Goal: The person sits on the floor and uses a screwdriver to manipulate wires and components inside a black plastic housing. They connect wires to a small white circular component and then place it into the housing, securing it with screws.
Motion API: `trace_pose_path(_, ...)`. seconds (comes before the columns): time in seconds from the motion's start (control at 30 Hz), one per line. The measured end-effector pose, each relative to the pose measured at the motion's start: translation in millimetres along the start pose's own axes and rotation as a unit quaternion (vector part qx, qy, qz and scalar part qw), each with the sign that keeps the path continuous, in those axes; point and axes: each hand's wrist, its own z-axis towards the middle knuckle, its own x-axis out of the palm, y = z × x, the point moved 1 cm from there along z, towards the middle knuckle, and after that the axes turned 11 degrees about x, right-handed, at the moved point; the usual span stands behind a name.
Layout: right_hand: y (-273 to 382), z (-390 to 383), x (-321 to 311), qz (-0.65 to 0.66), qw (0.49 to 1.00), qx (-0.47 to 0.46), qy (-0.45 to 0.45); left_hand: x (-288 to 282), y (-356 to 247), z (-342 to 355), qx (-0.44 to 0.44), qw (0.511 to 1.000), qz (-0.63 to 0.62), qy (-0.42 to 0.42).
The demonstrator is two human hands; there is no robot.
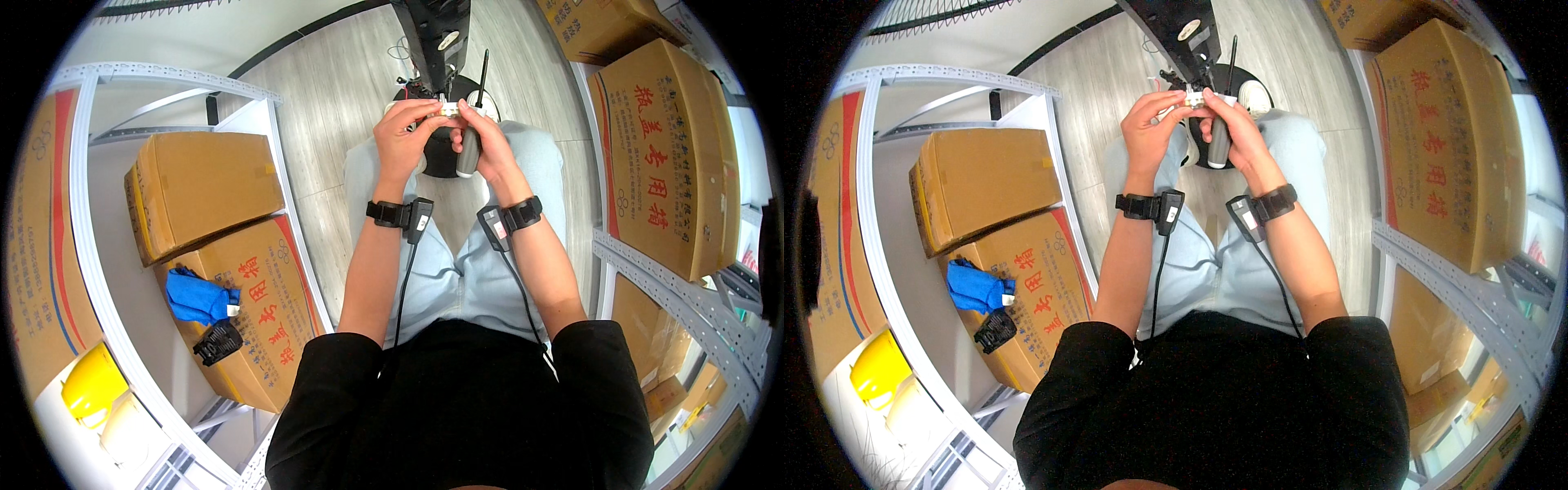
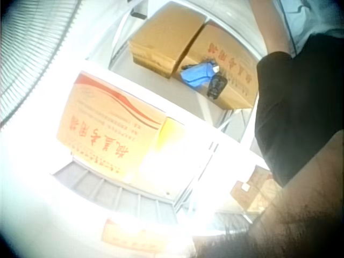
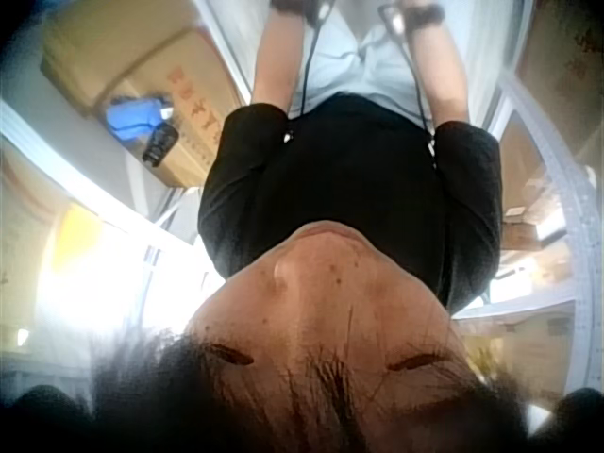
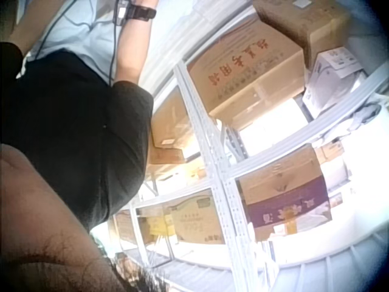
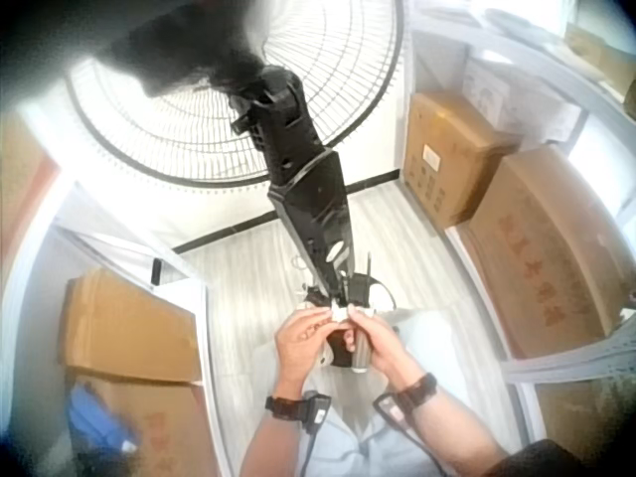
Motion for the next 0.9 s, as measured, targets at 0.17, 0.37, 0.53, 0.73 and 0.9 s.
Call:
trace_pose_path(0.17, 0.1, 0.3, 0.8, 0.006, 1.000, 0.000, -0.007, -0.4, 3.8, -0.6, 0.004, 1.000, -0.001, 0.008)
trace_pose_path(0.37, 0.6, 0.6, -1.3, 0.036, 0.999, 0.012, 0.001, 1.1, -0.2, 1.6, -0.023, 0.999, -0.021, 0.024)
trace_pose_path(0.53, -1.0, 3.3, -3.8, 0.055, 0.998, 0.011, 0.010, 2.4, 5.1, -0.1, -0.021, 0.999, -0.033, 0.013)
trace_pose_path(0.73, 0.2, 2.3, -3.5, 0.062, 0.998, 0.016, 0.014, 1.5, 5.1, 0.9, 0.012, 0.999, 0.013, 0.027)
trace_pose_path(0.9, 4.5, 0.3, -0.9, 0.064, 0.998, 0.023, 0.006, 2.1, 1.2, 1.3, -0.039, 0.999, -0.022, 0.016)
